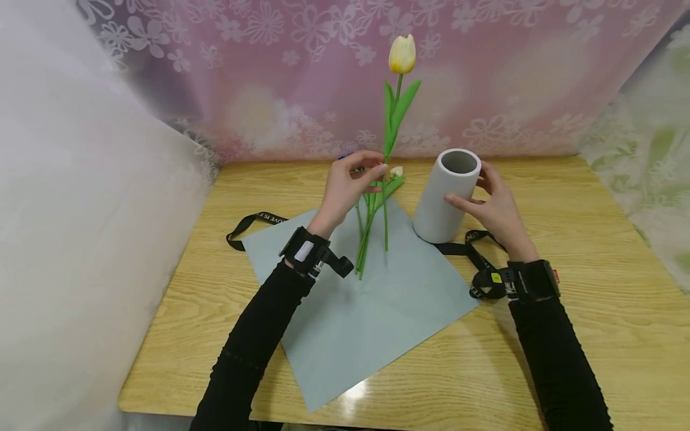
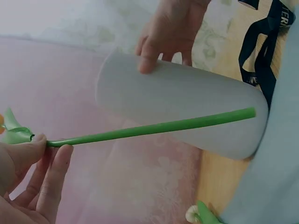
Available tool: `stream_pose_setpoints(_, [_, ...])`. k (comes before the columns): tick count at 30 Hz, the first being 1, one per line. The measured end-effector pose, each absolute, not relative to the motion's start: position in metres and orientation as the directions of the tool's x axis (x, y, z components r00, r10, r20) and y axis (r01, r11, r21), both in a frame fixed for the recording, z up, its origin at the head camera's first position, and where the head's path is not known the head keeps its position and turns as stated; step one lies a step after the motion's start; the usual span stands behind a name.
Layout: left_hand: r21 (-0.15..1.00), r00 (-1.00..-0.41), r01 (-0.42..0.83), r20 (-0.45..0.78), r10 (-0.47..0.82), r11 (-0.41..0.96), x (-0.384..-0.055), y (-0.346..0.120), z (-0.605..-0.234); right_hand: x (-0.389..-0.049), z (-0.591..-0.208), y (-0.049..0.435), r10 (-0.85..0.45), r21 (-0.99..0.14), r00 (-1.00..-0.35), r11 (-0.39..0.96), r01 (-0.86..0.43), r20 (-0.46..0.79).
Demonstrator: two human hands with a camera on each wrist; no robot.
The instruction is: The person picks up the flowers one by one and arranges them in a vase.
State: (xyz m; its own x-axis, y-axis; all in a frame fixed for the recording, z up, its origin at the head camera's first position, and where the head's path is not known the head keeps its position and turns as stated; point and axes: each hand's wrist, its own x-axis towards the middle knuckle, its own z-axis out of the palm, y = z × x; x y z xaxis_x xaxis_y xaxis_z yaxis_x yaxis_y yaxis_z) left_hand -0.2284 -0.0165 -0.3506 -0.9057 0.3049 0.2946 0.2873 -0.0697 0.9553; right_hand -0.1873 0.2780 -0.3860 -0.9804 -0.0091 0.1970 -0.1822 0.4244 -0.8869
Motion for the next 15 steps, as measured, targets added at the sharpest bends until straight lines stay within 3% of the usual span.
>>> stream_pose_setpoints(15, [0.825, -0.791, 0.536, 0.565, 0.235, -0.177, -0.231, 0.029, -0.275, -0.187, -0.385, 0.277, -0.01, -0.896, -0.982, 0.408, -0.176, 0.188])
